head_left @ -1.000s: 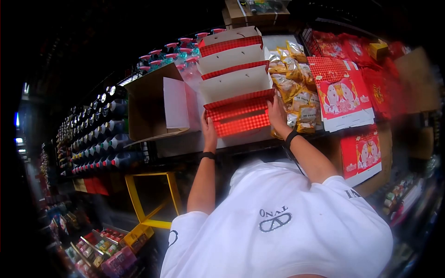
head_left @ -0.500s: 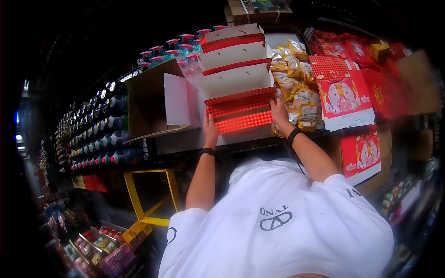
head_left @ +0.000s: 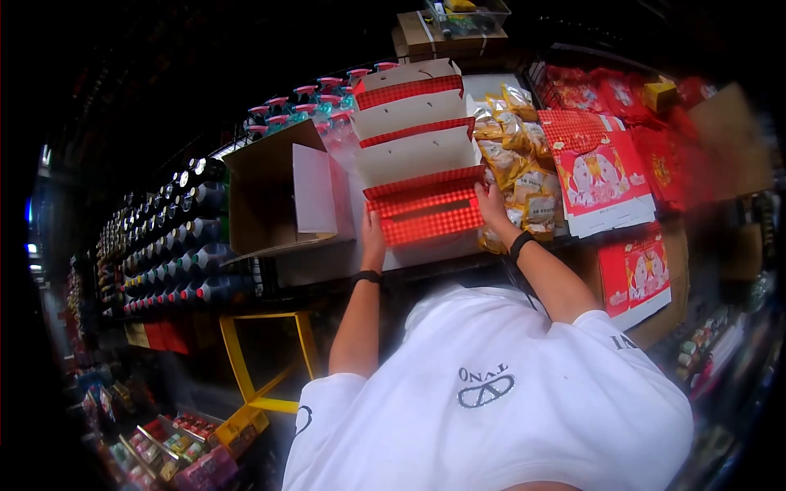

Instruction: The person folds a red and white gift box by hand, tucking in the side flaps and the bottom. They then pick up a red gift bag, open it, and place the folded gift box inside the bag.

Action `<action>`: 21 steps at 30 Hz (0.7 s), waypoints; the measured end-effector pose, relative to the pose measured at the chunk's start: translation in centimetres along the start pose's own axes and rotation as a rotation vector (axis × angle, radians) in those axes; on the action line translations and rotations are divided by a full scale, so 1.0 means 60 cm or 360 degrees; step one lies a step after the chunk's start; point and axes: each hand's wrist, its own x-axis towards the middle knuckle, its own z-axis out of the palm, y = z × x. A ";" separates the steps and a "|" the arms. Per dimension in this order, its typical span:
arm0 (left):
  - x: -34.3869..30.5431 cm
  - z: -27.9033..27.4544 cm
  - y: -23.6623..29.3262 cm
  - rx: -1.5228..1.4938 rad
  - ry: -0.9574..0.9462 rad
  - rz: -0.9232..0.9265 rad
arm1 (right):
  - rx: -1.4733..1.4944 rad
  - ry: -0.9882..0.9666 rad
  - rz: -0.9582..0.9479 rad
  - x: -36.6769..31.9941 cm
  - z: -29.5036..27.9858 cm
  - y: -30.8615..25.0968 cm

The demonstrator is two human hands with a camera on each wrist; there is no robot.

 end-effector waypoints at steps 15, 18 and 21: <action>0.053 0.048 0.133 0.0821 0.0144 0.0391 | -0.0183 -0.0021 -0.0513 0.019 -0.035 -0.113; 0.058 0.047 0.132 0.0874 0.0127 0.0363 | -0.0277 -0.0087 -0.0684 0.027 -0.040 -0.105; 0.059 0.043 0.110 0.0934 0.0180 0.0480 | -0.0178 -0.0174 -0.0549 0.032 -0.042 -0.102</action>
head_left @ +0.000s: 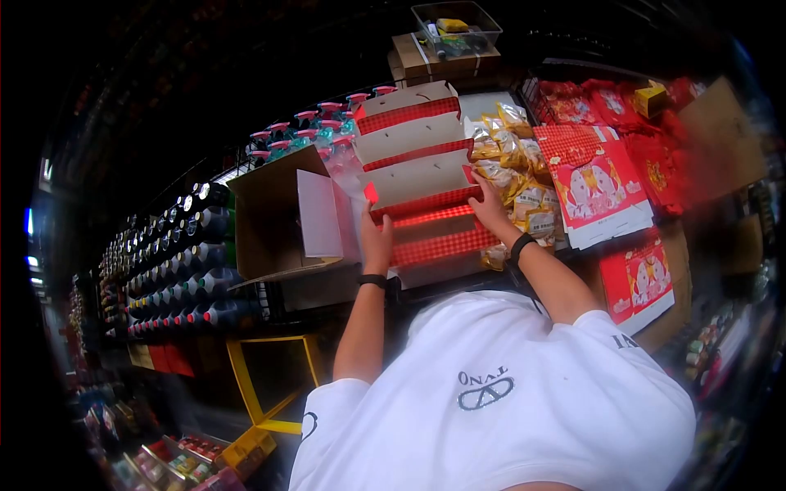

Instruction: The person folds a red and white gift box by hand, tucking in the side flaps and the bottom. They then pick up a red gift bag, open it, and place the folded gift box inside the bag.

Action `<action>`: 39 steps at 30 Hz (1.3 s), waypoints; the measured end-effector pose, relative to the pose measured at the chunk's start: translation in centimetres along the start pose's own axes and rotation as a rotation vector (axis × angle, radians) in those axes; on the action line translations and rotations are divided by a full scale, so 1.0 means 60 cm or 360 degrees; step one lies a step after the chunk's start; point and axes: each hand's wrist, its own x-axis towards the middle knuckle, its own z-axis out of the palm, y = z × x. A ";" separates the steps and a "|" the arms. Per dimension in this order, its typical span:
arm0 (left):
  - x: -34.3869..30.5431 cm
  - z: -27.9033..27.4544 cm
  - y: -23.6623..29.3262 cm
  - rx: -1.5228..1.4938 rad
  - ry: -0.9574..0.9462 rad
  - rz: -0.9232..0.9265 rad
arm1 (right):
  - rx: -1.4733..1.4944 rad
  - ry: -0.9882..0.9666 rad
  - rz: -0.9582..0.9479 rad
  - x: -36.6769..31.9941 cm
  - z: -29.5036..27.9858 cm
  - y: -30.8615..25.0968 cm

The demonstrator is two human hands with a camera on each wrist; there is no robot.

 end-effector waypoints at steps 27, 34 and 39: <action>-0.179 -0.020 -0.133 -0.1071 -0.0488 -0.0860 | 0.0486 -0.0601 0.0335 -0.160 -0.027 0.049; -0.144 0.015 -0.266 -0.1513 -0.0513 -0.0950 | 0.0419 -0.0455 0.0321 -0.111 0.028 0.114; -0.145 0.000 -0.260 -0.1338 -0.0456 -0.0885 | 0.0864 -0.0346 0.0290 -0.113 0.055 0.094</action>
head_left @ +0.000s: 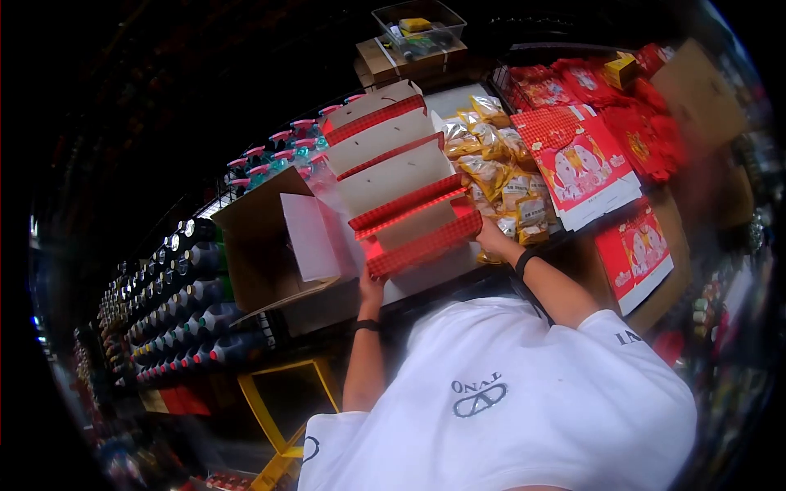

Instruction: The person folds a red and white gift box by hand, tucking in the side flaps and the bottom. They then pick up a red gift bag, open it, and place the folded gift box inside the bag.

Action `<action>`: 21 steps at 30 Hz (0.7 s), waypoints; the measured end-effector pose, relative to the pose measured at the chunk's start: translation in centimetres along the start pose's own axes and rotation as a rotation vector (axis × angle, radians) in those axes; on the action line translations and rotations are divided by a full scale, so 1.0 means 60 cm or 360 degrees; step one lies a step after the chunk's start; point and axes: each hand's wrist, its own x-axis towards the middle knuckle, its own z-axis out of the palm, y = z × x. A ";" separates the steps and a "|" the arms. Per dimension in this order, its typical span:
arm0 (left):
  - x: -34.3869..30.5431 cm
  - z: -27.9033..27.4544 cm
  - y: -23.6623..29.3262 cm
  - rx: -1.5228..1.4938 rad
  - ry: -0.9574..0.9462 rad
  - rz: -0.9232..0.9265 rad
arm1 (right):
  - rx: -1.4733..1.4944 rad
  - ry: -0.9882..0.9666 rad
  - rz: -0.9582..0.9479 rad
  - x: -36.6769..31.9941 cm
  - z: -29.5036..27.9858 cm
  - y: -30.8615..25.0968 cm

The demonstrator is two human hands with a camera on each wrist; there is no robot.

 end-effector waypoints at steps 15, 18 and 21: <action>-0.104 0.023 0.084 0.0371 0.0248 -0.0235 | -0.0550 -0.0120 -0.0103 -0.013 -0.018 0.047; -0.115 0.000 0.060 0.0504 0.0151 -0.0064 | -0.0594 -0.0205 -0.0094 -0.022 -0.003 -0.033; -0.119 -0.018 0.039 0.0645 0.0259 0.0105 | -0.0834 -0.0179 -0.0112 -0.020 -0.008 0.008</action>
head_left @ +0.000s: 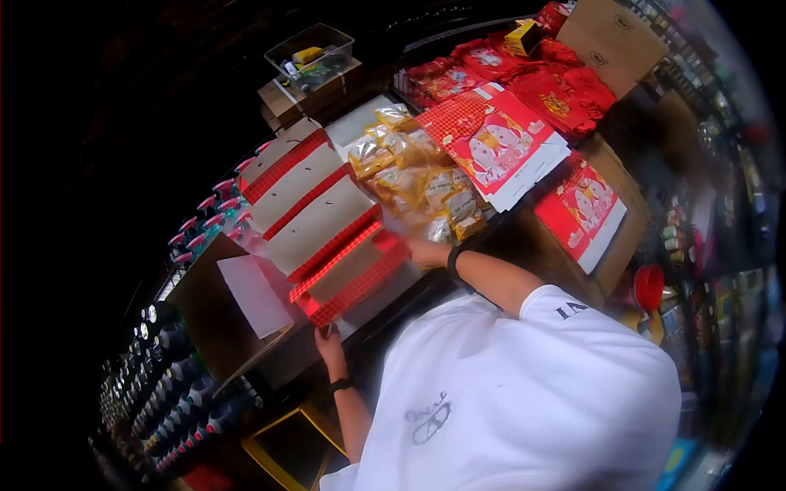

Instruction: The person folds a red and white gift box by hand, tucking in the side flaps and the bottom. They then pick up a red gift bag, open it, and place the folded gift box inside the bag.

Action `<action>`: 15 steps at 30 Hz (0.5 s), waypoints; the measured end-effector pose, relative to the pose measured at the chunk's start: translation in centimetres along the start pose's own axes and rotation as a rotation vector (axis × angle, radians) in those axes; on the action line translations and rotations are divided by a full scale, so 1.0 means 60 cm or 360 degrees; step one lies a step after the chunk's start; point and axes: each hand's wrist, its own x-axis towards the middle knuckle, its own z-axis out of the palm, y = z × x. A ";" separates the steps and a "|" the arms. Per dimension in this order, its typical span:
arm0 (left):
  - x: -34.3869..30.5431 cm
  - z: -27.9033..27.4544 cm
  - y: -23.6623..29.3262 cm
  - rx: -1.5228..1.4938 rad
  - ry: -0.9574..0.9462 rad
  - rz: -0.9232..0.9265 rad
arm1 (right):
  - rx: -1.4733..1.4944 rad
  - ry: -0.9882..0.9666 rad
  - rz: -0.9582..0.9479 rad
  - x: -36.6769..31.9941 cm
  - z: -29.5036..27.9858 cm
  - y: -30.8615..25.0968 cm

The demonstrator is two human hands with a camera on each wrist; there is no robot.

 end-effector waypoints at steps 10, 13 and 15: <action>-0.074 0.023 0.093 0.0417 0.0465 0.0152 | -0.0678 0.0975 0.0487 -0.224 -0.178 0.082; -0.075 0.022 0.058 0.0651 0.0612 0.0459 | -0.0912 0.1268 0.0698 -0.269 -0.255 0.178; -0.096 0.030 0.067 0.0737 0.0709 0.0450 | -0.0824 0.1210 0.0979 -0.280 -0.303 0.194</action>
